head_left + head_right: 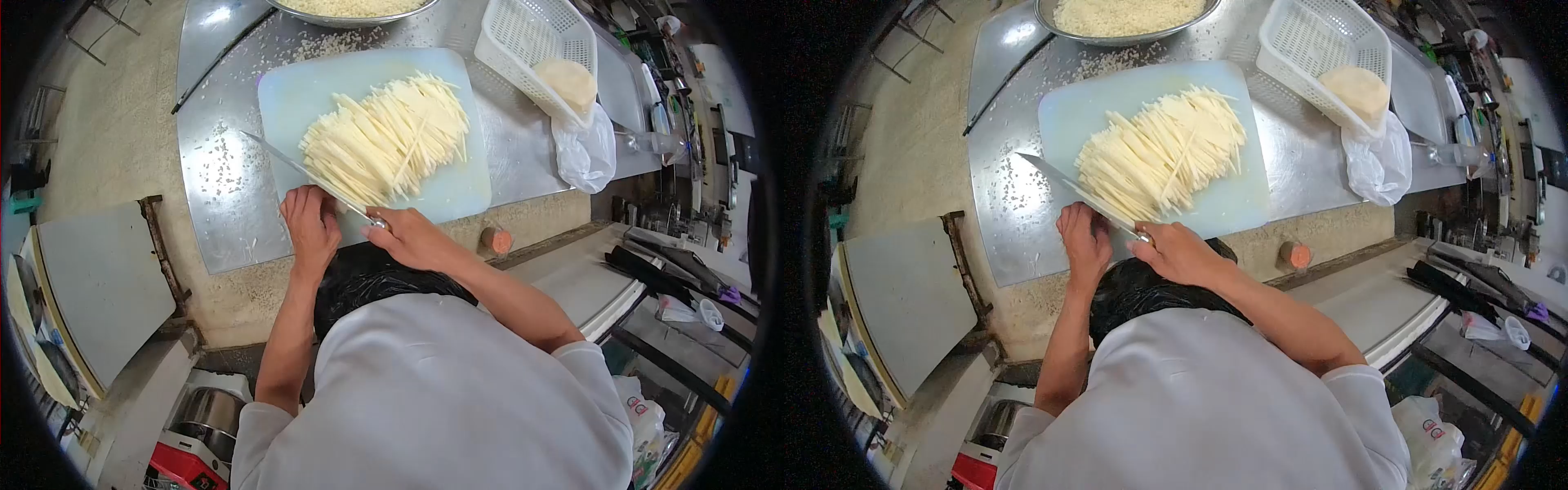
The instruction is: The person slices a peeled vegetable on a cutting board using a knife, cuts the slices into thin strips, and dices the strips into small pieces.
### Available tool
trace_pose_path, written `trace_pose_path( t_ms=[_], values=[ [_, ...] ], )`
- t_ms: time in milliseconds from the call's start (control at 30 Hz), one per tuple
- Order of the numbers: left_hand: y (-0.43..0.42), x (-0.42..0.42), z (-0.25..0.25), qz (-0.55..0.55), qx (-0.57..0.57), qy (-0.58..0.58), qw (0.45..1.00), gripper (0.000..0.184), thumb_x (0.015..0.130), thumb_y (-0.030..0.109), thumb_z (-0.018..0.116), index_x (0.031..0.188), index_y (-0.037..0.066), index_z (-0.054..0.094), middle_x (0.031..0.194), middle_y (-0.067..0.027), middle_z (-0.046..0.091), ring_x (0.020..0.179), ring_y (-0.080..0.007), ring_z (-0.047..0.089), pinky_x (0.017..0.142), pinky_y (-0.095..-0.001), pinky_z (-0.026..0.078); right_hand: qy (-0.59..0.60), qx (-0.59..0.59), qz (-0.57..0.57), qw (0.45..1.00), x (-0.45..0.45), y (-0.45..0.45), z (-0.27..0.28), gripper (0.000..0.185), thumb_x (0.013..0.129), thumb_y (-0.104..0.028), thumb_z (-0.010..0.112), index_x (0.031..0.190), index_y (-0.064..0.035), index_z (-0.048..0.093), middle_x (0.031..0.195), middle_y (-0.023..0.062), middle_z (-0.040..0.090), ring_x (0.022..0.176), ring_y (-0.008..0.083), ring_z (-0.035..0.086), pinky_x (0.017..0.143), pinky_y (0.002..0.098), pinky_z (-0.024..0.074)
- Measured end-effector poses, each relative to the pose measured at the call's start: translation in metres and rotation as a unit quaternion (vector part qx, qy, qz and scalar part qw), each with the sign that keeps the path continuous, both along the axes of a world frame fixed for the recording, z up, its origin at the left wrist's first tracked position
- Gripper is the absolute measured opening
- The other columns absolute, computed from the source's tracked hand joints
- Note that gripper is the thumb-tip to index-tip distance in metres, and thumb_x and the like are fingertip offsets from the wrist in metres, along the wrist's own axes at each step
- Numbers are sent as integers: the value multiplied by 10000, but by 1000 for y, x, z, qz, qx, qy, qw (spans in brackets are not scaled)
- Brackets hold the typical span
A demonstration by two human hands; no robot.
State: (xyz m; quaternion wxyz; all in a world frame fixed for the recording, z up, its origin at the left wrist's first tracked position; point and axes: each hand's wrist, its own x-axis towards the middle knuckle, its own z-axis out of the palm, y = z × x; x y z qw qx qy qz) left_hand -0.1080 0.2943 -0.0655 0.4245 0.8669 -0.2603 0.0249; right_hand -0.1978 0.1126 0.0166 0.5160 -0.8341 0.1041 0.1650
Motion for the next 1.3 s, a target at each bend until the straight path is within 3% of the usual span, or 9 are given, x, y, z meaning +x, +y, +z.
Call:
trace_pose_path(
  t_ms=[33, 133, 633, 733, 833, 933, 1133, 1233, 1300],
  values=[
    [-1, 1, 0, 3, 2, -1, 1000, 223, 761, -36, 624, 969, 42, 641, 955, -129, 622, 975, -359, 547, 908, -467, 390, -65, -9, -5, 998, 4, 1, -6, 441, 1050, -334, 599, 1106, 97, 674, 845, 326, 683, 833, 497, 681, 789, 505, 529],
    [-2, 2, -1, 11, -3, -16, 1000, 220, 763, -33, 629, 968, 43, 642, 957, -127, 623, 976, -357, 548, 904, -470, 390, 30, 16, -5, 999, 8, -2, 24, 448, 1048, -337, 602, 1123, 99, 677, 843, 328, 682, 860, 507, 683, 794, 524, 526],
    [7, 3, -4, -11, 19, -19, 1000, 247, 742, -15, 629, 982, 34, 651, 989, -137, 623, 997, -362, 540, 904, -467, 388, -5, 25, 10, 1000, 13, -3, 5, 437, 1047, -337, 595, 1065, 94, 669, 826, 322, 676, 842, 496, 683, 772, 508, 525],
    [8, 3, -2, -10, 16, -36, 999, 263, 742, -14, 629, 1000, 31, 651, 1002, -147, 619, 1006, -372, 536, 906, -468, 386, 71, 20, 33, 997, 15, -2, 31, 553, 1048, -346, 601, 1330, 129, 620, 843, 291, 696, 802, 362, 716, 809, 434, 547],
    [8, 3, 1, -14, 18, -28, 999, 262, 751, -14, 631, 1007, 38, 652, 997, -143, 610, 1000, -368, 535, 898, -467, 386, -44, -4, 39, 998, 16, 2, -10, 549, 1047, -347, 603, 1324, 126, 626, 841, 288, 697, 794, 362, 711, 792, 430, 544],
    [8, 2, -1, -1, 21, -36, 999, 264, 749, -15, 630, 1006, 43, 651, 991, -140, 599, 990, -366, 532, 899, -466, 386, 30, 0, 48, 998, 24, -2, 11, 553, 1045, -348, 605, 1328, 126, 624, 843, 287, 701, 789, 373, 705, 779, 427, 542],
    [12, 3, -5, -19, 18, -40, 999, 275, 726, -17, 625, 994, 39, 637, 988, -139, 589, 994, -365, 525, 909, -469, 386, -30, -4, 38, 999, 24, 4, -3, 562, 1047, -358, 602, 1339, 122, 622, 804, 268, 684, 761, 353, 686, 765, 422, 540],
    [16, 6, -10, -38, 18, -61, 997, 409, 731, -35, 607, 1135, 14, 637, 1046, -164, 596, 1009, -387, 524, 918, -472, 391, 119, 47, 30, 991, 28, 2, 36, 559, 1048, -354, 605, 1344, 120, 621, 778, 245, 668, 744, 308, 671, 751, 416, 535],
    [17, 0, -9, -21, 27, -50, 998, 322, 723, -33, 608, 1039, 22, 631, 1012, -154, 586, 1003, -376, 523, 907, -477, 392, 20, 45, 35, 998, 18, 7, -9, 552, 1050, -345, 606, 1345, 121, 618, 773, 235, 665, 734, 284, 661, 741, 413, 532]
  ],
)
